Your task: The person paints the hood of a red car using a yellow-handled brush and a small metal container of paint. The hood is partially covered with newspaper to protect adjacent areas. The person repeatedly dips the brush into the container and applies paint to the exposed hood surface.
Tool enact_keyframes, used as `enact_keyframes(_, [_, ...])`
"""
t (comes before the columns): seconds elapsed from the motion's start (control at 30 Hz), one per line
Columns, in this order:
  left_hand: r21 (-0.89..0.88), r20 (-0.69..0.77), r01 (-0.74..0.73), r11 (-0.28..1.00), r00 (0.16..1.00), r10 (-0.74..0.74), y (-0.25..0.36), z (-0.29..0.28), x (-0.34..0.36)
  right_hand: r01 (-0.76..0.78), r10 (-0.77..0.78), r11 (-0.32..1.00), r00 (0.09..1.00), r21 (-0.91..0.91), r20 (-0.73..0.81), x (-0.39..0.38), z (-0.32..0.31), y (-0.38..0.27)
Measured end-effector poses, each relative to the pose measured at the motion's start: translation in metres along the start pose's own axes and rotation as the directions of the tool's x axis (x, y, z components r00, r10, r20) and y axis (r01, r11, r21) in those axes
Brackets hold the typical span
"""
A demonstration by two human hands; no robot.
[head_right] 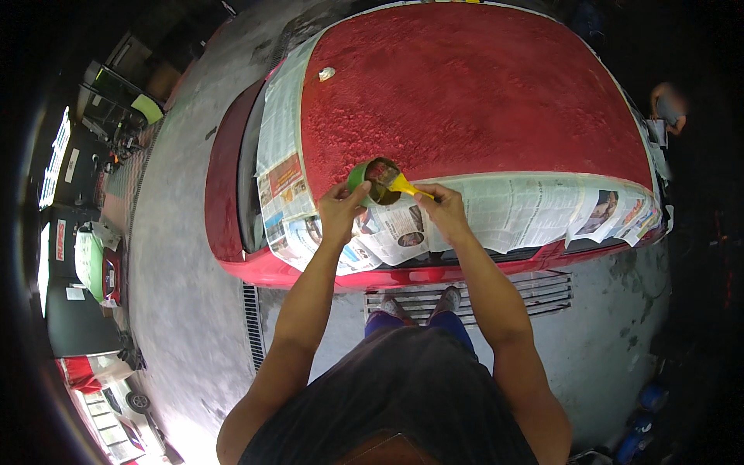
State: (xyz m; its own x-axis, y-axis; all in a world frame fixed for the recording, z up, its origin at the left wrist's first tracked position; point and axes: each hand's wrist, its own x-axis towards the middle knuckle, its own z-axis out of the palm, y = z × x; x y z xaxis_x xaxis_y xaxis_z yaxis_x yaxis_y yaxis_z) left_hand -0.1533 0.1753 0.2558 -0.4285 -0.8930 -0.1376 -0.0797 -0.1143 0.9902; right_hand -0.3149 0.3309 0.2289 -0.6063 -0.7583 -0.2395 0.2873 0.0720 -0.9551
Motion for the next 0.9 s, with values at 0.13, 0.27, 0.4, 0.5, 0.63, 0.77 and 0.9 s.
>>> enact_keyframes(0.13, [-0.235, -0.049, 0.131, 0.963, 0.988, -0.147, -0.018, -0.010, 0.007, -0.009, 0.003, 0.985, 1.000, 0.171, 0.031, -0.003, -0.013, 0.018])
enact_keyframes(0.27, [-0.358, -0.162, 0.100, 0.928, 0.972, -0.168, -0.038, -0.023, 0.016, 0.022, -0.034, 0.960, 0.999, 0.279, 0.038, 0.004, -0.017, 0.017])
enact_keyframes(0.4, [-0.417, -0.359, -0.005, 0.909, 0.920, -0.159, -0.067, -0.042, 0.035, 0.022, -0.030, 0.935, 0.999, 0.354, 0.015, 0.029, -0.015, 0.004])
enact_keyframes(0.5, [-0.493, -0.509, -0.214, 0.843, 0.857, -0.080, -0.095, -0.062, 0.058, 0.040, -0.027, 0.955, 0.998, 0.294, -0.048, 0.065, -0.011, -0.015])
enact_keyframes(0.63, [-0.406, -0.678, -0.340, 0.848, 0.734, -0.031, -0.136, -0.093, 0.086, 0.096, -0.082, 0.985, 0.992, 0.141, -0.099, 0.131, -0.003, -0.052])
enact_keyframes(0.77, [-0.363, -0.711, -0.347, 0.865, 0.703, -0.016, -0.168, -0.094, 0.093, 0.186, -0.187, 0.982, 0.973, -0.017, -0.138, 0.215, 0.016, -0.090])
enact_keyframes(0.9, [-0.371, -0.733, -0.369, 0.852, 0.680, -0.025, -0.181, -0.085, 0.098, 0.190, -0.206, 0.975, 0.966, -0.111, -0.155, 0.295, 0.042, -0.102])
